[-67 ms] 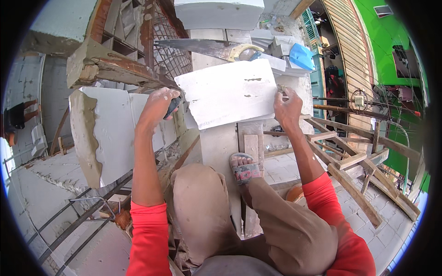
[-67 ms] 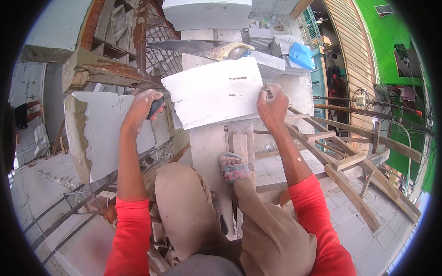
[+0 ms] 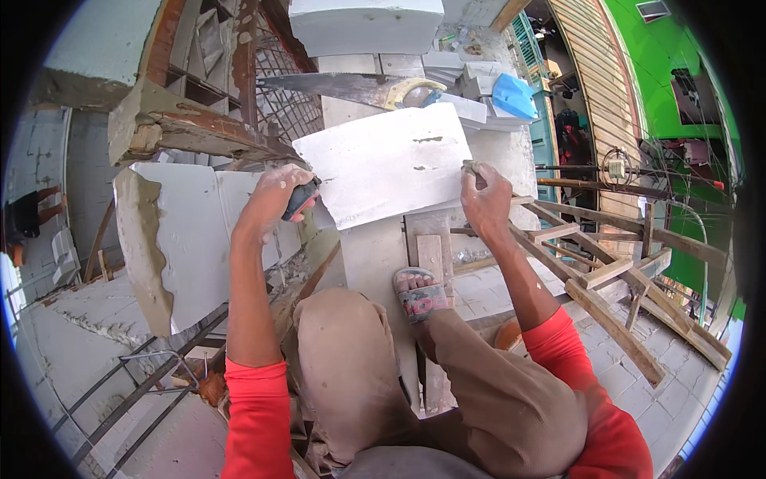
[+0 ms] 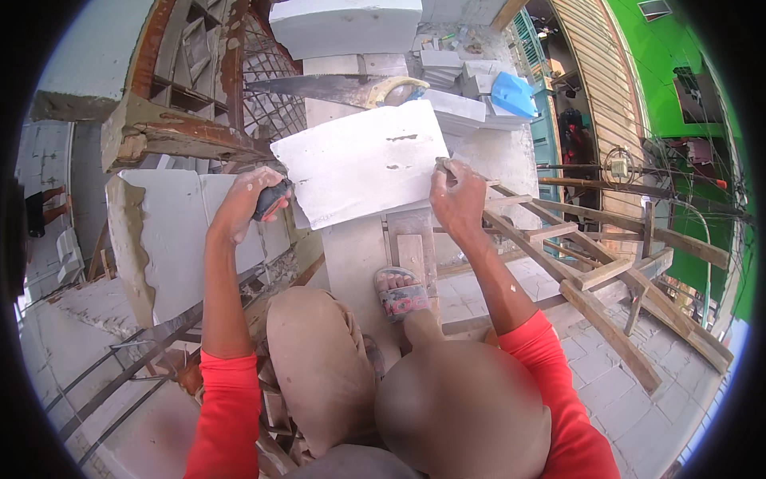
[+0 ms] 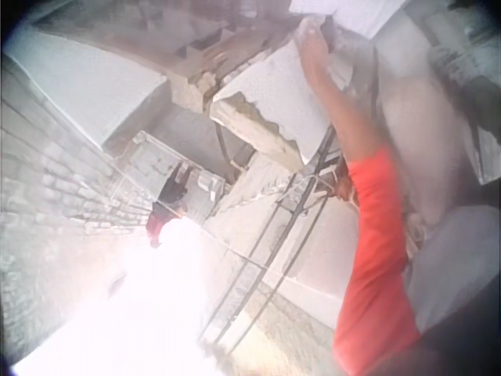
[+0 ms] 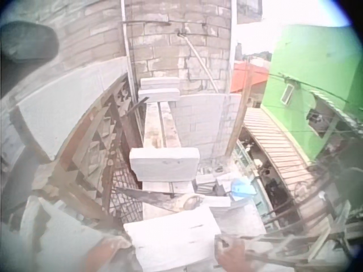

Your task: The person measures and cuts white rectangular tiles on a wooden scaffold, applies mortar to the back of a tile, and places it onto a wall. The person uses a tape measure, hand saw, and trowel during the process.

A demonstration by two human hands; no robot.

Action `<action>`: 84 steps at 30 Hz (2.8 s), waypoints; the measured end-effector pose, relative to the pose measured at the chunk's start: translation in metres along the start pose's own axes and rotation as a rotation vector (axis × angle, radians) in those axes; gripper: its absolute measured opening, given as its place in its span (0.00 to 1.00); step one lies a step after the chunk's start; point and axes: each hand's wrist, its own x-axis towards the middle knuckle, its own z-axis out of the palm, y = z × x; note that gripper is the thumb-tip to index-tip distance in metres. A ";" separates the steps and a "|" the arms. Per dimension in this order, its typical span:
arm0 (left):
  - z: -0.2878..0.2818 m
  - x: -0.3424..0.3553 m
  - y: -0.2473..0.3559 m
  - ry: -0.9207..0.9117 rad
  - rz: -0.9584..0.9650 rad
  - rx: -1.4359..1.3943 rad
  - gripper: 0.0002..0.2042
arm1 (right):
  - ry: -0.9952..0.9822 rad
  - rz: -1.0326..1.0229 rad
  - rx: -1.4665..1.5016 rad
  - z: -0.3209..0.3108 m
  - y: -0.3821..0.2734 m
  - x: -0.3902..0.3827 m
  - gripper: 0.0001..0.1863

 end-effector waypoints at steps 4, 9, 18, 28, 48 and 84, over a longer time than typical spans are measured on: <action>0.019 0.000 0.001 0.070 0.007 -0.063 0.14 | -0.105 -0.045 -0.166 -0.004 -0.021 -0.018 0.23; 0.016 0.001 -0.006 0.085 -0.154 0.050 0.16 | -0.071 -0.010 -0.250 -0.019 0.006 0.052 0.34; 0.050 0.004 -0.011 0.163 -0.177 -0.480 0.15 | -0.289 0.028 -0.084 0.029 0.010 0.126 0.38; 0.088 0.150 0.113 0.059 0.107 0.265 0.14 | -0.263 0.487 -0.191 -0.018 0.004 -0.031 0.27; 0.022 0.020 0.003 0.248 -0.200 0.030 0.13 | 0.087 0.026 -0.031 0.007 0.043 0.074 0.32; -0.046 0.058 0.021 0.059 -0.070 0.464 0.16 | -0.446 0.273 0.766 0.025 -0.001 0.137 0.07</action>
